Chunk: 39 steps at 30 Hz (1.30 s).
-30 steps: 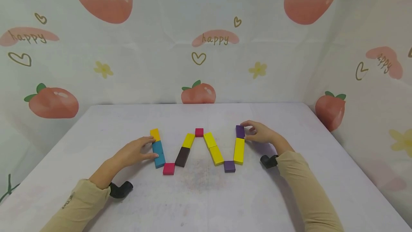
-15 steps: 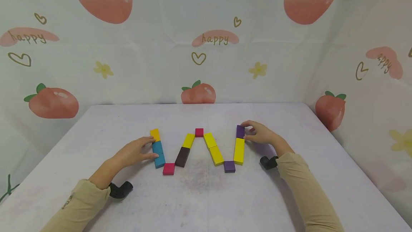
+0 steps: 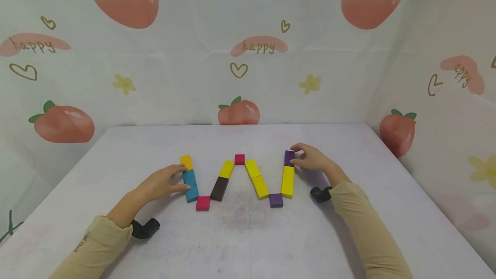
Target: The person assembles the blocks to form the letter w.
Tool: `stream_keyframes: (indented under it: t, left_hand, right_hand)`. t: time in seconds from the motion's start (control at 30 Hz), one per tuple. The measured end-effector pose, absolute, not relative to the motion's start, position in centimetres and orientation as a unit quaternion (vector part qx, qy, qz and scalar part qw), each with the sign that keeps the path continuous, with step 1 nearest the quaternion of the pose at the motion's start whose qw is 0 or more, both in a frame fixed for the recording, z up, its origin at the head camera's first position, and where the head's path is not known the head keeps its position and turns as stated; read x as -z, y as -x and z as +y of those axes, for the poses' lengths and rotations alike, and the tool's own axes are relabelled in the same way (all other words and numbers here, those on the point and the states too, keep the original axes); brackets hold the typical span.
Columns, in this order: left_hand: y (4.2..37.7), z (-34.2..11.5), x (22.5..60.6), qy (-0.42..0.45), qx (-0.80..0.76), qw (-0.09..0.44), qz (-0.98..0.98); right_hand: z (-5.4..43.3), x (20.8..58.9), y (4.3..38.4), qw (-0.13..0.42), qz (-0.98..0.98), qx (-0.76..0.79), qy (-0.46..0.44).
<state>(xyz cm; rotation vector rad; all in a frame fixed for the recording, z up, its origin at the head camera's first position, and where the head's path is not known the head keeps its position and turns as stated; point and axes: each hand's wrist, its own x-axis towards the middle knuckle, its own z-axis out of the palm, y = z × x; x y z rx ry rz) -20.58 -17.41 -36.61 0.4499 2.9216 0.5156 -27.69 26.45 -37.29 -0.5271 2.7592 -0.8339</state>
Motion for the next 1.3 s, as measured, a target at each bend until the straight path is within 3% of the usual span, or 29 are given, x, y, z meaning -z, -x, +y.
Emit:
stream_keyframes:
  t: [1.3]
  left_hand:
    - [20.66, -17.49, 36.66, -0.151, -0.166, 0.071, 0.972]
  right_hand:
    - [26.47, 37.04, 27.35, 0.097, 0.938, 0.293, 0.157]
